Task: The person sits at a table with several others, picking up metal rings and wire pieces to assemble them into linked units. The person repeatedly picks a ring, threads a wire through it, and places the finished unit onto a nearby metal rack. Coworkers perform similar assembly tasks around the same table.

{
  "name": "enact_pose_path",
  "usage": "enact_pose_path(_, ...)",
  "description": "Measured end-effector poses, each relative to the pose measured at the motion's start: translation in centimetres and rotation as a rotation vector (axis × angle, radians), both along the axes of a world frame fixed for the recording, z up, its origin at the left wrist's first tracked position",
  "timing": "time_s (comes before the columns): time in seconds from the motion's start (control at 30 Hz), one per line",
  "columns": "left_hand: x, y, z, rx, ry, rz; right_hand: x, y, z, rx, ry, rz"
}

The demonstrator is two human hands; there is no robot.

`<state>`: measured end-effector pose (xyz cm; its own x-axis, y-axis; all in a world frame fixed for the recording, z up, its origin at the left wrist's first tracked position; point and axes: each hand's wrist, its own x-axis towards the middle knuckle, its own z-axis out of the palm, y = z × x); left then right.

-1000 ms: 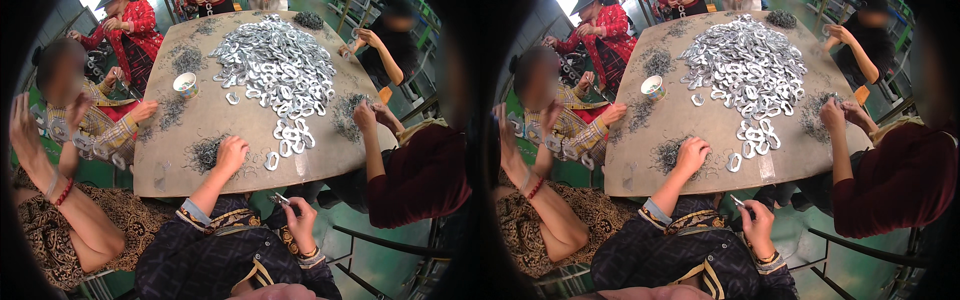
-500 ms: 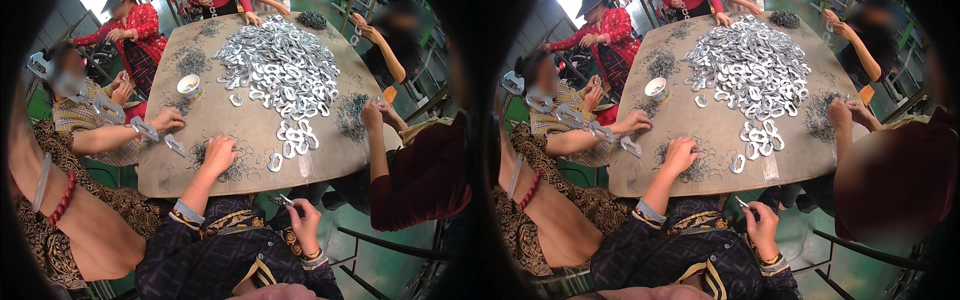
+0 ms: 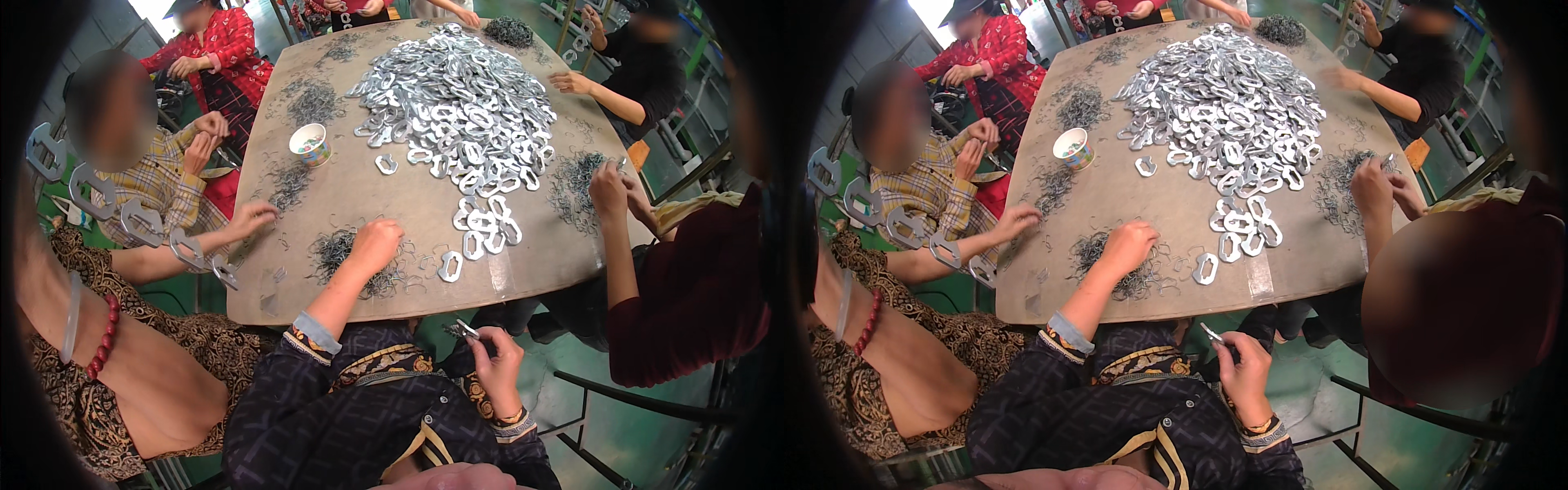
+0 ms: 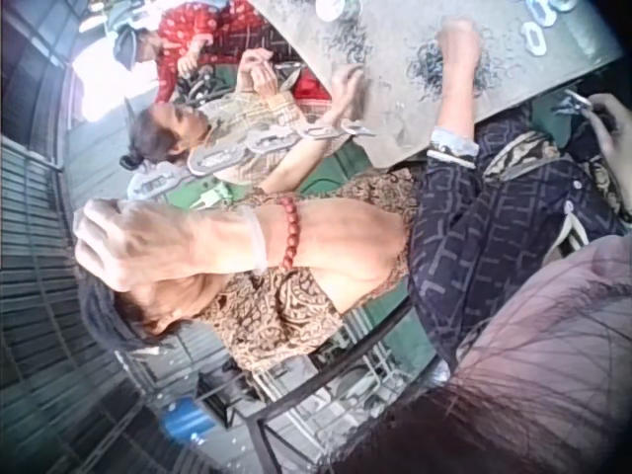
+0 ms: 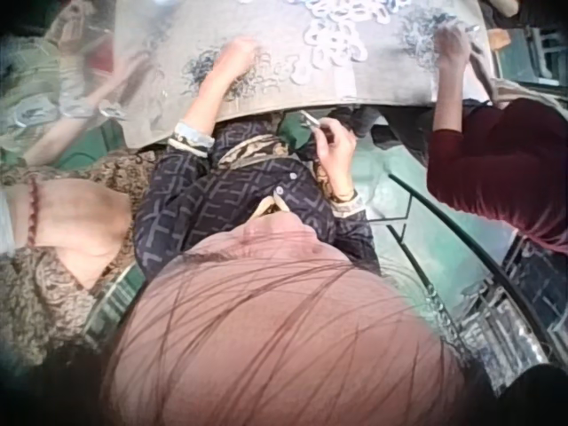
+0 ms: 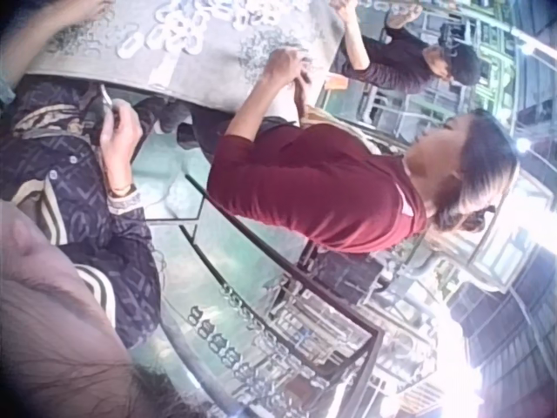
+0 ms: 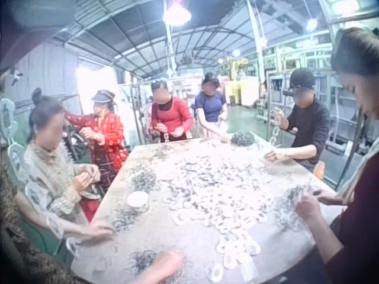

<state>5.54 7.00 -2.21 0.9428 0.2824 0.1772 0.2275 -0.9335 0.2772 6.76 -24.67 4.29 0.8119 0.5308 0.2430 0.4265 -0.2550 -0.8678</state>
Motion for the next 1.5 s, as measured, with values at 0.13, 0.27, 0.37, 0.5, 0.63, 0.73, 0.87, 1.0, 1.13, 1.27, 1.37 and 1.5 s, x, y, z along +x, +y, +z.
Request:
enact_pose_path(0.13,-2.7,1.4,1.0,-0.02,0.093,0.159,0.0,-0.1,-0.3,-0.02,0.016,-0.007)
enact_pose_path(0.27,-4.3,0.5,2.4,-0.008,0.034,0.141,0.1,-0.1,-0.8,-0.034,0.045,0.004)
enact_pose_path(0.37,-3.9,-0.8,2.0,-0.031,-0.068,0.118,0.0,0.2,-0.7,-0.061,0.034,0.001)
enact_pose_path(0.5,-2.8,-0.6,0.0,0.043,-0.119,0.076,-0.2,0.5,-0.3,-0.054,0.021,0.004)
enact_pose_path(0.63,-2.2,-0.6,-0.6,0.236,0.024,-0.052,-0.2,0.4,-0.5,-0.047,0.002,0.02)
enact_pose_path(0.73,-1.9,-0.3,0.0,0.219,0.043,-0.117,-0.1,0.4,-1.0,-0.043,-0.003,0.029)
enact_pose_path(0.87,-2.3,0.3,0.8,-0.125,-0.011,-0.03,-0.3,0.3,-1.6,-0.039,0.031,0.011)
enact_pose_path(1.0,-3.3,0.0,1.9,-0.585,-0.087,0.143,-0.3,0.3,-1.5,-0.055,0.053,0.018)
enact_pose_path(1.13,-4.2,-1.2,1.8,-0.884,-0.087,0.093,-0.4,0.3,-1.3,-0.04,0.042,0.013)
enact_pose_path(1.27,-5.1,-4.2,3.2,-1.132,-0.059,-0.044,-0.4,0.8,-2.0,0.004,0.089,0.023)
enact_pose_path(1.37,-5.6,-6.6,3.8,-1.221,-0.089,-0.147,-0.5,0.6,-2.3,0.0,0.075,0.016)
enact_pose_path(1.5,-5.9,-8.9,4.7,-1.015,-0.199,-0.245,-0.6,0.3,-2.4,0.001,0.056,-0.004)
